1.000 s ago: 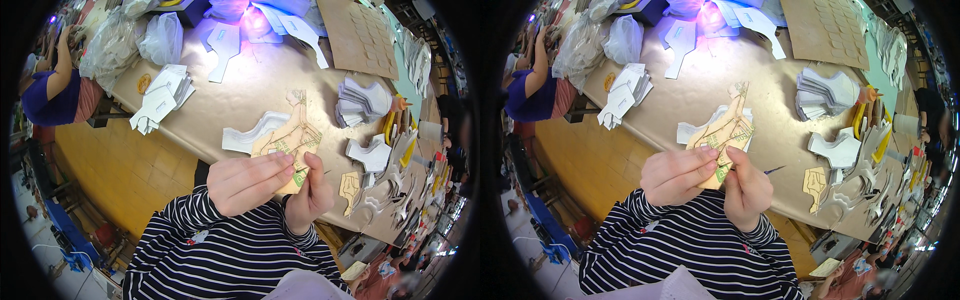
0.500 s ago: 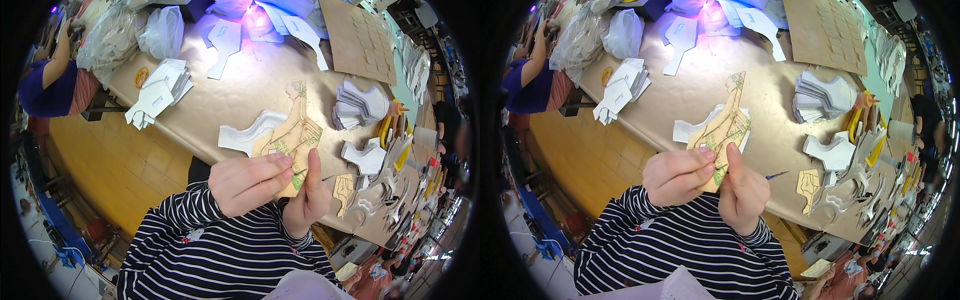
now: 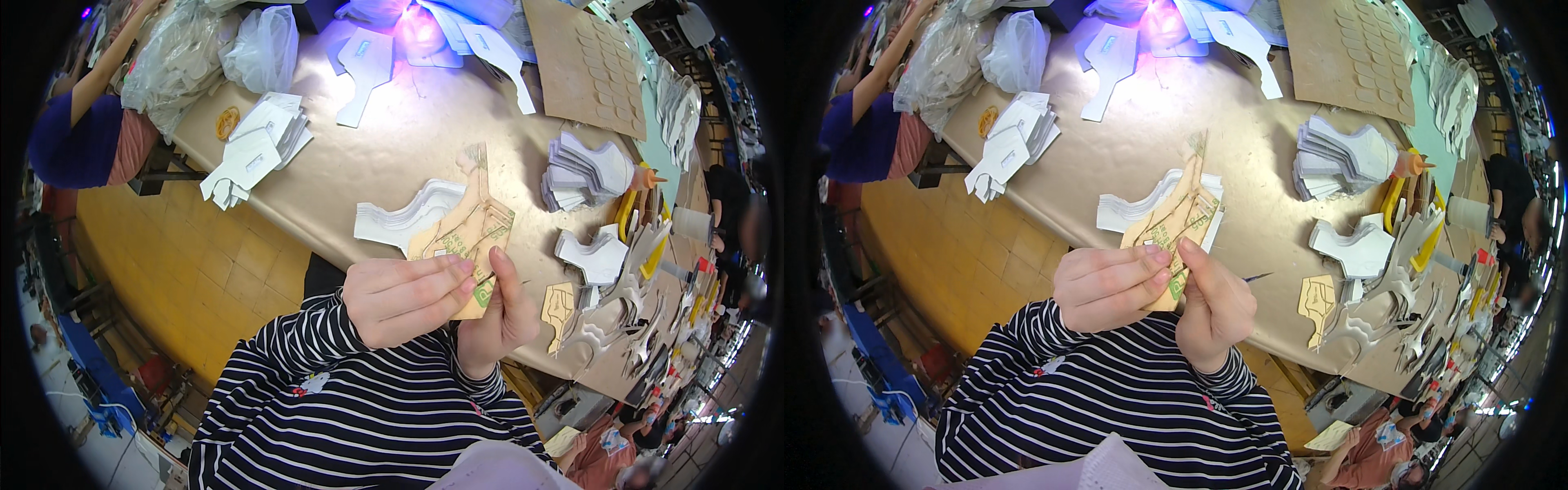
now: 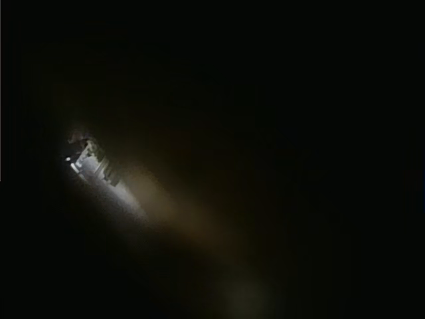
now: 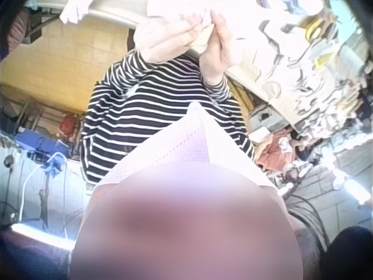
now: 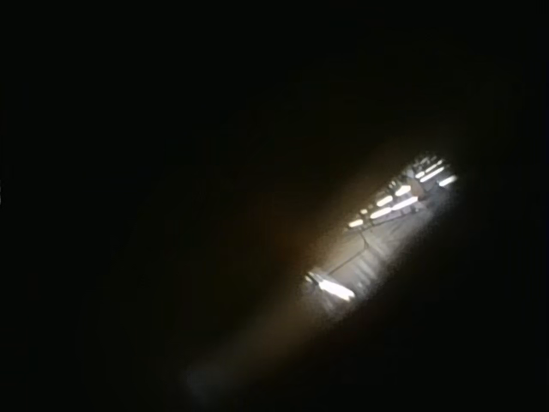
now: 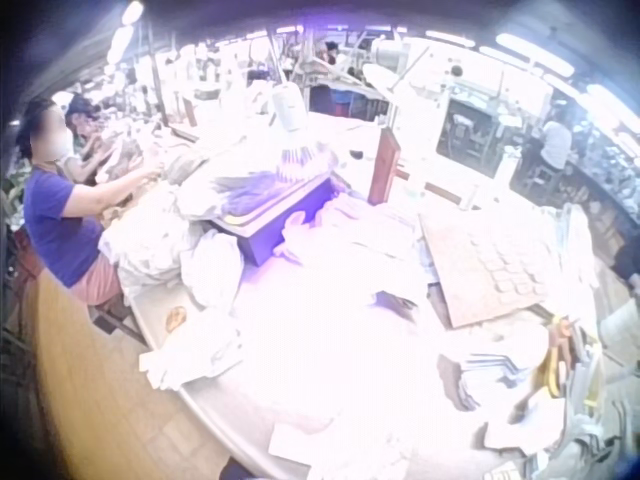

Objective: The person picks up and inspects a cardboard pattern piece, turning it over and examining its edges. They then place it on a stack of white paper pieces and continue to handle and inspect the pattern.

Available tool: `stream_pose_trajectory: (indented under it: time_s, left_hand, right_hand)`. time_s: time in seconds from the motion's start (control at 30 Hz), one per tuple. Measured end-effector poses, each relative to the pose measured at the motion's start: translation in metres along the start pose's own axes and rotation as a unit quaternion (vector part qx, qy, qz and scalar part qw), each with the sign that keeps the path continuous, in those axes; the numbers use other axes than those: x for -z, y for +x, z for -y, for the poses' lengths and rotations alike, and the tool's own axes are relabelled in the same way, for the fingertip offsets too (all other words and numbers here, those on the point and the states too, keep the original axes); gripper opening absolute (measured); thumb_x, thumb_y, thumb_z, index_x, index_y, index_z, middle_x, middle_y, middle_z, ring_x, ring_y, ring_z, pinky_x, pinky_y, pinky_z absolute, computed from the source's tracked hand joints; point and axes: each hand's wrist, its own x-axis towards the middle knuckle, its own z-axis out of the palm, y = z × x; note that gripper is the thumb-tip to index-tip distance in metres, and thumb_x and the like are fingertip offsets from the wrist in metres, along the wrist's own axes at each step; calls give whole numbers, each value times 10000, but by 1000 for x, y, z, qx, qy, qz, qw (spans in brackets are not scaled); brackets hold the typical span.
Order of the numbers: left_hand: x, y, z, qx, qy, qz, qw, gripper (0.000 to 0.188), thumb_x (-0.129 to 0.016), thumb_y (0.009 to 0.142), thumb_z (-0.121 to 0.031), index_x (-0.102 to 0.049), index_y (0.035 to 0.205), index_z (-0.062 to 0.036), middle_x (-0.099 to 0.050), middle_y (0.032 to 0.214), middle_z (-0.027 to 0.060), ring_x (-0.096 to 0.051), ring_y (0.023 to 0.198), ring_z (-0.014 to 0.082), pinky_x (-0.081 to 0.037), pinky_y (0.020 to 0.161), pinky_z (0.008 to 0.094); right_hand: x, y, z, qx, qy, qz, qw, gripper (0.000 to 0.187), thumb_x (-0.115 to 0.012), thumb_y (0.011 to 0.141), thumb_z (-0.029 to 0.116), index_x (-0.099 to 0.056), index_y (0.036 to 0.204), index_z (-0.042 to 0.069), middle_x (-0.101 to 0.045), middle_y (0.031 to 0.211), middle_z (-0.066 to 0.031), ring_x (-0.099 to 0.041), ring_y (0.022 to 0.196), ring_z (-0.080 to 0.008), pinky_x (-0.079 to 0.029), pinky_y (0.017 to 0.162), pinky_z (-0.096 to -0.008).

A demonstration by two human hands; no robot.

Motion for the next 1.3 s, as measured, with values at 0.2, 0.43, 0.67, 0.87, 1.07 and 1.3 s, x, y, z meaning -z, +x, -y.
stream_pose_trajectory:
  time_s: [0.2, 0.43, 0.67, 0.87, 1.07, 1.3]
  left_hand:
    - [2, -2, -1, 5, 2, -1, 1000, 247, -695, 723, -56, -707, 958, 16, -717, 998, 117, -713, 928, 215, -604, 721, 267]
    - [3, -2, 0, -2, 13, 12, 1000, 256, -692, 724, -49, -706, 972, 14, -713, 1014, 111, -709, 940, 214, -606, 744, 272]
    - [-1, -7, 1, -1, 7, 8, 1000, 273, -696, 715, -56, -704, 978, 17, -710, 1014, 112, -712, 927, 211, -605, 730, 267]
    - [-3, -7, -1, 5, 7, 2, 1000, 282, -696, 713, -58, -704, 986, 13, -710, 1024, 112, -712, 934, 210, -603, 723, 266]
    - [-1, -2, -3, 23, 30, 4, 999, 232, -815, 672, 4, -728, 878, -54, -736, 971, 62, -728, 863, 172, -573, 675, 221]
    - [-7, -6, 0, 23, -4, -13, 1000, 260, -684, 702, -39, -702, 953, 25, -708, 995, 121, -719, 928, 231, -606, 744, 287]
  right_hand:
    - [8, 6, 4, -25, 9, 42, 999, 408, -573, 782, -161, -663, 1171, -77, -635, 707, -133, -590, 570, -165, -463, 580, -243]
    - [13, 4, 8, -57, 9, 73, 996, 458, -560, 776, -172, -639, 1217, -77, -597, 663, -90, -550, 541, -135, -436, 558, -230]
    - [2, -4, 4, -60, 11, 10, 998, 351, -573, 819, -153, -675, 1147, -78, -642, 710, -132, -569, 561, -134, -446, 570, -229]
    - [2, -3, 2, -65, 26, -7, 998, 344, -561, 829, -151, -675, 1145, -79, -674, 761, -146, -589, 580, -135, -462, 581, -232]
    - [7, -1, 9, -97, 30, 19, 995, 356, -554, 831, -154, -671, 1159, -78, -691, 788, -159, -602, 598, -131, -468, 593, -231]
    - [2, -8, -5, -83, -17, -11, 996, 407, -535, 820, -159, -660, 1195, -63, -671, 753, -129, -568, 585, -119, -459, 594, -243]
